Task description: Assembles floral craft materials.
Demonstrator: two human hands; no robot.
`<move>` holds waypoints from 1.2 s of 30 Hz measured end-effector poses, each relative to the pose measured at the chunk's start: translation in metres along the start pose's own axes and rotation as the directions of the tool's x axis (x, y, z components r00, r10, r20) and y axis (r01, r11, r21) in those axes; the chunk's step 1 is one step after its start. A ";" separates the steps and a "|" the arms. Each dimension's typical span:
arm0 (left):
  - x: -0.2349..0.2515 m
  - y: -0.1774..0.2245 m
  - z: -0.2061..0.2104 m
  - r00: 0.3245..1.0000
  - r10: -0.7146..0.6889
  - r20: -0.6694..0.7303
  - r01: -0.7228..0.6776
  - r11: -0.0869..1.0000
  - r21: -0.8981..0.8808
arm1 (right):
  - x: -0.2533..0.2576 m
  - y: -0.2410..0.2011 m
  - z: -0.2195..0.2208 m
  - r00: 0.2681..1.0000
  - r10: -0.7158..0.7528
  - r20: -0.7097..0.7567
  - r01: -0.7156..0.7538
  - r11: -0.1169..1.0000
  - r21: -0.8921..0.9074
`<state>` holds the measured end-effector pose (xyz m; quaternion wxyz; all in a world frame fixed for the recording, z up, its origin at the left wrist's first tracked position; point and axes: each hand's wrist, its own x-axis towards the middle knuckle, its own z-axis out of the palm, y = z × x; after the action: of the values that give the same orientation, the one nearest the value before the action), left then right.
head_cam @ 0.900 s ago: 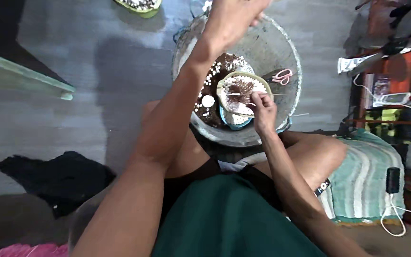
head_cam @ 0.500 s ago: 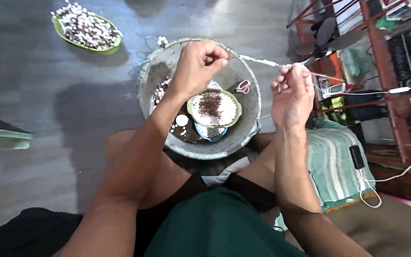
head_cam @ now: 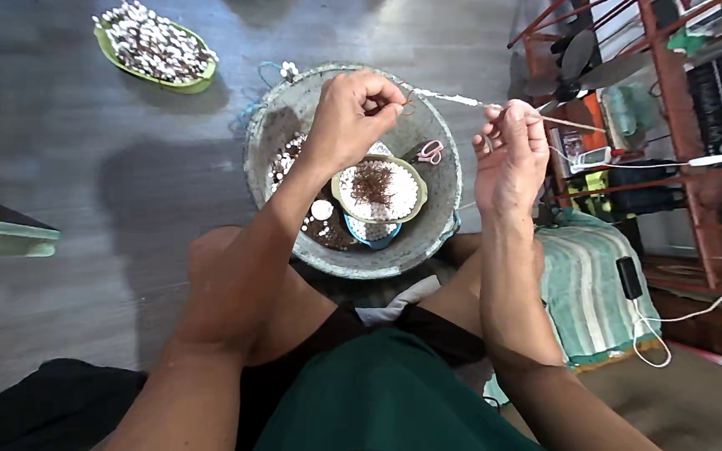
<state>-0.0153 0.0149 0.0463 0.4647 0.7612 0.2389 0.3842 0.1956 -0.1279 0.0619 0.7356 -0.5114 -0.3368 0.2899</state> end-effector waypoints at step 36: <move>-0.002 0.004 0.002 0.999 -0.009 0.032 0.006 0.996 0.085 | -0.008 -0.005 -0.004 0.999 -0.026 -0.025 0.026 1.000 -0.002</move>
<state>-0.0149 0.0103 0.0481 0.4373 0.7853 0.2503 0.3596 0.1945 -0.1385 0.0644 0.7431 -0.5111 -0.3342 0.2735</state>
